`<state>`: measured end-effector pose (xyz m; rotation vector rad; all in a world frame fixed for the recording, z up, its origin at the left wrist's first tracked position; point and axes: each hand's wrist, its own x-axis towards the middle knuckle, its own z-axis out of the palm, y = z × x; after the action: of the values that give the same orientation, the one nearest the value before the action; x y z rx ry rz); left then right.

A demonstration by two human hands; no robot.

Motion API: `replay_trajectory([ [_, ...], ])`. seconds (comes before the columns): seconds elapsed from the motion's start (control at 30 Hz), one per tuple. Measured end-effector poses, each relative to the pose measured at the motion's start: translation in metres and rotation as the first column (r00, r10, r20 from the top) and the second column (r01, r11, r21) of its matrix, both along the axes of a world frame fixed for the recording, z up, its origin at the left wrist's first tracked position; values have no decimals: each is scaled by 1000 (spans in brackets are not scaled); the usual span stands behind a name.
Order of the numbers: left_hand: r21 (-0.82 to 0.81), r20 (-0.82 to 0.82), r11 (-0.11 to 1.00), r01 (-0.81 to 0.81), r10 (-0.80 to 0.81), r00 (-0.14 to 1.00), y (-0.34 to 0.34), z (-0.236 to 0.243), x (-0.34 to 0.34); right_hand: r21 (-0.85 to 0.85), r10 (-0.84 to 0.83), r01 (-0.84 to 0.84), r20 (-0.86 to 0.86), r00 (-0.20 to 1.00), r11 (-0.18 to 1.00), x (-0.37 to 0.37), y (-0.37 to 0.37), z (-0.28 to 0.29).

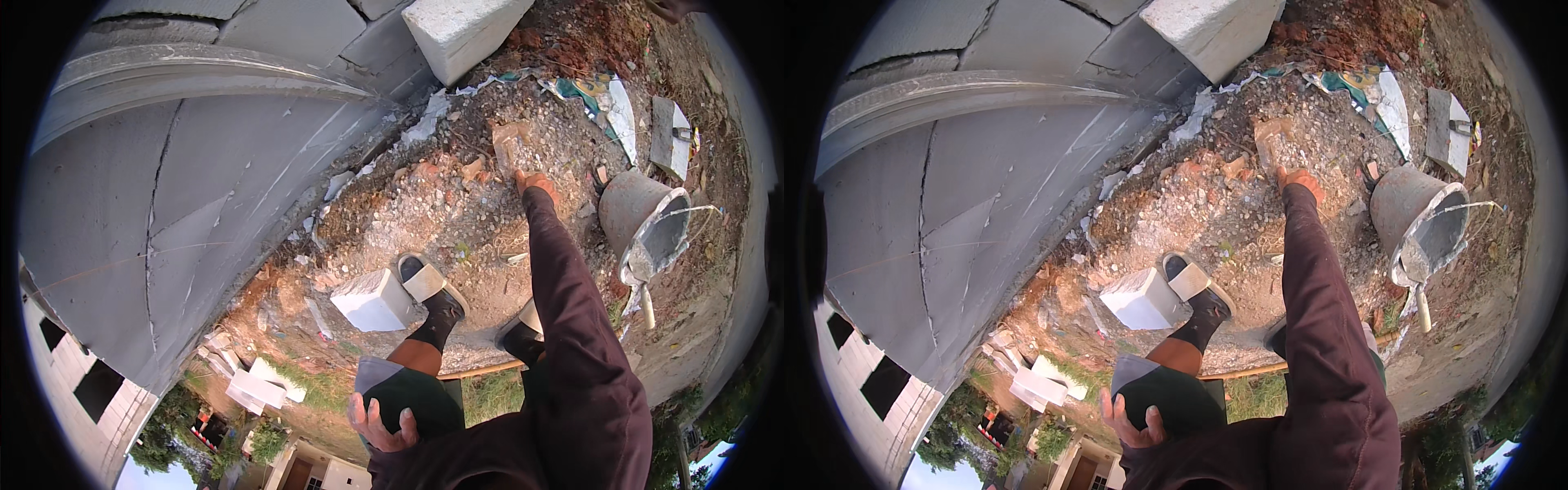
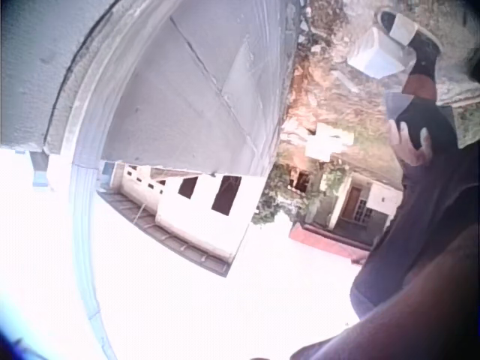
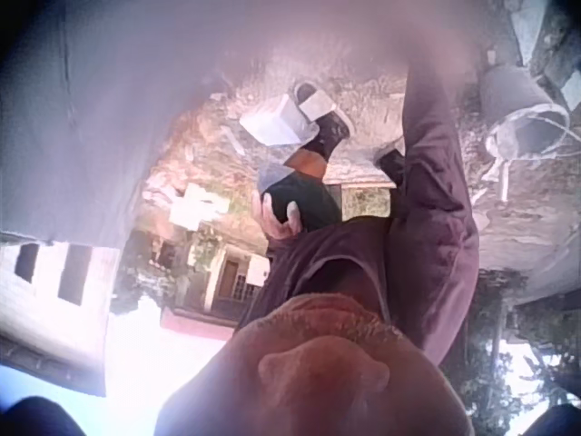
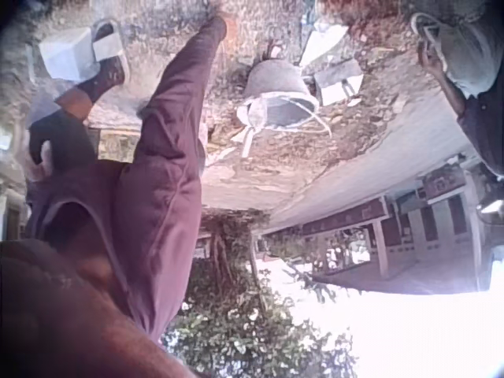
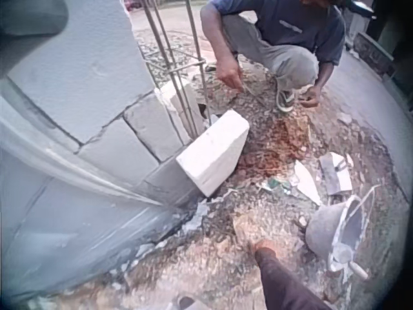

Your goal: The person scoops mortar from a bucket with a trowel and applies it to a white block, then places the block onto a partially built wall. They repeat this process, breaking a block with a hammer and positioning pieces into the wall structure.

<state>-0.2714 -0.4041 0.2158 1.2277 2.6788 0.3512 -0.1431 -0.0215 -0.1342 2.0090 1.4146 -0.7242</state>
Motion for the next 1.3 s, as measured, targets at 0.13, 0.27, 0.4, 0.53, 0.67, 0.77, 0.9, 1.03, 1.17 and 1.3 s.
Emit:
replay_trajectory([
  [0.13,-101,26,995,9,-7,1000,16,10,6,12,-102,106,-179,978,994,23,-22,3],
  [0.27,-121,183,992,-39,61,981,11,16,10,56,-104,177,-625,774,983,69,-85,59],
  [0.4,-48,263,986,160,-142,954,26,42,20,-71,55,-217,-850,524,973,55,-123,260],
  [0.53,187,299,859,477,-512,805,98,159,3,-503,-357,-405,-851,384,763,34,-143,447],
  [0.67,275,236,683,677,-730,641,121,265,-21,-394,-366,-407,-919,150,824,19,-160,566],
  [0.77,343,246,715,609,-694,676,115,332,-35,-364,-312,-461,-932,187,810,-1,-154,659],
  [0.9,308,410,821,480,-570,712,113,394,-75,-1,86,-604,-990,115,797,-20,-148,726],
  [1.03,454,386,860,234,-426,818,71,388,-130,283,506,-735,-857,94,617,-22,-115,794],
  [1.17,430,355,900,76,-246,902,31,371,-187,445,750,-759,-656,85,475,-16,-78,883],
  [1.3,442,551,830,-340,49,833,-2,305,-226,594,889,-739,-459,15,319,-20,-48,977],
])
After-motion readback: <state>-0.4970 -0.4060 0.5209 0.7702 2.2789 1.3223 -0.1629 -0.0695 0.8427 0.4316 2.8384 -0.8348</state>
